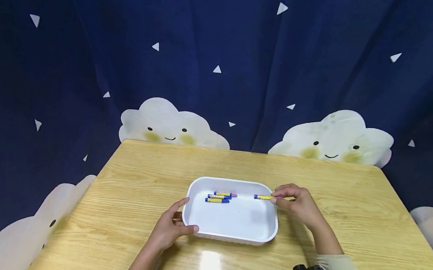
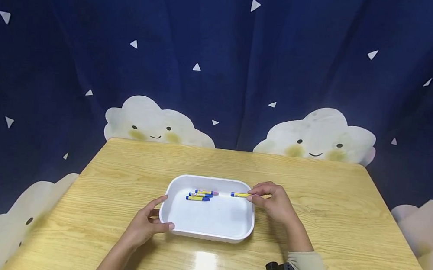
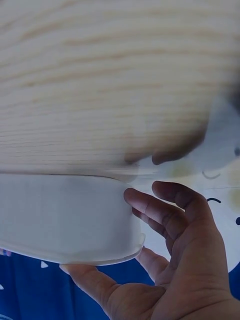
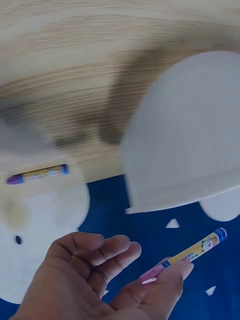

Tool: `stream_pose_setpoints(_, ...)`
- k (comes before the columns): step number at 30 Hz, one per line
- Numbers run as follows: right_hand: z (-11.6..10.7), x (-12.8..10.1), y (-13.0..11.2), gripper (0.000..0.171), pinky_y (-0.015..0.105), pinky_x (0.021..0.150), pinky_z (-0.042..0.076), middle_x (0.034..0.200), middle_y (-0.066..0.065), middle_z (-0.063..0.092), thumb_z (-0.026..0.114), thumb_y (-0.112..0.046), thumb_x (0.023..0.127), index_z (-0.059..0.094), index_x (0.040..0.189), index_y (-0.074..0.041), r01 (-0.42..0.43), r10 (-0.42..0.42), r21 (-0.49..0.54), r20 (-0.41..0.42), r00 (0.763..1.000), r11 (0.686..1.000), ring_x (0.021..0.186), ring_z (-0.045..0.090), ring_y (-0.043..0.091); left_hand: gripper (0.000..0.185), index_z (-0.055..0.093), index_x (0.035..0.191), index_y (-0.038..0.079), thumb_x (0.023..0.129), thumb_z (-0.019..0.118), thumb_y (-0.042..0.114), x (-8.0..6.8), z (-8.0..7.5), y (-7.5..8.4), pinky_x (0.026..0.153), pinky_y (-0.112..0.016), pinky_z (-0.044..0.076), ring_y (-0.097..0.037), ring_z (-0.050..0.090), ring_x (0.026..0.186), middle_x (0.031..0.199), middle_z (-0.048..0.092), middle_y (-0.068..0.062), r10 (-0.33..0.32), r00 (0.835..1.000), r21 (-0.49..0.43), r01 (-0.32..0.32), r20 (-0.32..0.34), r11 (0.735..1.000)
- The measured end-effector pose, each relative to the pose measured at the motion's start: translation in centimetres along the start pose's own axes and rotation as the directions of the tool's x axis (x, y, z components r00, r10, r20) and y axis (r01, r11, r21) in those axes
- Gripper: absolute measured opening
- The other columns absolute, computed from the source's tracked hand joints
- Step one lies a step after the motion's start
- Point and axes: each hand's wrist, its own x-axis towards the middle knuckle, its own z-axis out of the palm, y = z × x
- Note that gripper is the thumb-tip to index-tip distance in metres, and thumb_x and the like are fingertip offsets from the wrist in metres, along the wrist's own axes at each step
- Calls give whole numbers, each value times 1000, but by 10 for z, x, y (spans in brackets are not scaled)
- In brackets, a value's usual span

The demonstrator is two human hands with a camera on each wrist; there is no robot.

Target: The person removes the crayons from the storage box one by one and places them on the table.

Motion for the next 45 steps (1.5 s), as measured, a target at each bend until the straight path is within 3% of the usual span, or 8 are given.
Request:
stream_pose_setpoints(7, -21, -6, 17, 15, 23, 72, 49, 102, 17, 63, 75, -8, 78, 71, 89, 2, 11, -12, -28, -33, 999, 1000, 92, 54, 6, 89, 36, 141, 4, 65, 82, 1, 0, -1, 0, 68, -33, 52, -24, 63, 78, 107, 51, -31, -3, 1000, -7, 3, -8, 1000)
stream_pose_setpoints(18, -46, -16, 39, 23, 25, 64, 49, 106, 18, 61, 72, -13, 82, 69, 97, 5, -55, 51, -54, -77, 996, 997, 85, 55, 10, 88, 37, 141, 3, 65, 82, -1, 0, -1, -2, 67, -31, 52, -24, 63, 79, 107, 49, -31, 0, 1000, -26, 0, -6, 1000)
stream_pose_setpoints(24, -53, -15, 55, 25, 25, 64, 47, 98, 8, 64, 72, -16, 82, 69, 97, 5, -77, 73, -45, -84, 994, 996, 81, 55, 9, 89, 36, 141, 3, 65, 82, -1, 0, 0, -1, 67, -32, 52, -24, 63, 78, 107, 49, -31, 2, 1000, -25, -2, -4, 1000)
stream_pose_setpoints(32, -53, -10, 85, 32, 26, 66, 49, 86, 1, 67, 71, -13, 83, 65, 102, 11, -155, 158, 50, -71, 985, 987, 76, 58, 9, 91, 34, 143, 5, 65, 82, -1, 4, 0, -4, 67, -33, 52, -23, 62, 79, 108, 48, -31, -20, 1000, -23, 20, -4, 1000)
stream_pose_setpoints(37, -47, -5, 97, 32, 21, 66, 48, 84, 6, 68, 72, -5, 80, 62, 101, 17, -153, 164, 122, -92, 982, 981, 76, 61, 10, 92, 34, 143, 5, 65, 82, -1, 5, 0, -6, 67, -33, 52, -22, 62, 78, 108, 48, -30, -32, 999, -20, 32, -4, 999)
stream_pose_setpoints(45, -39, 5, 101, 23, 19, 63, 47, 93, 22, 63, 72, 0, 78, 66, 93, 15, -131, 129, -6, -137, 982, 991, 74, 56, 3, 92, 34, 143, 6, 64, 82, -1, 3, 0, -4, 68, -32, 52, -22, 62, 79, 109, 47, -30, -28, 1000, -34, 28, 1, 999)
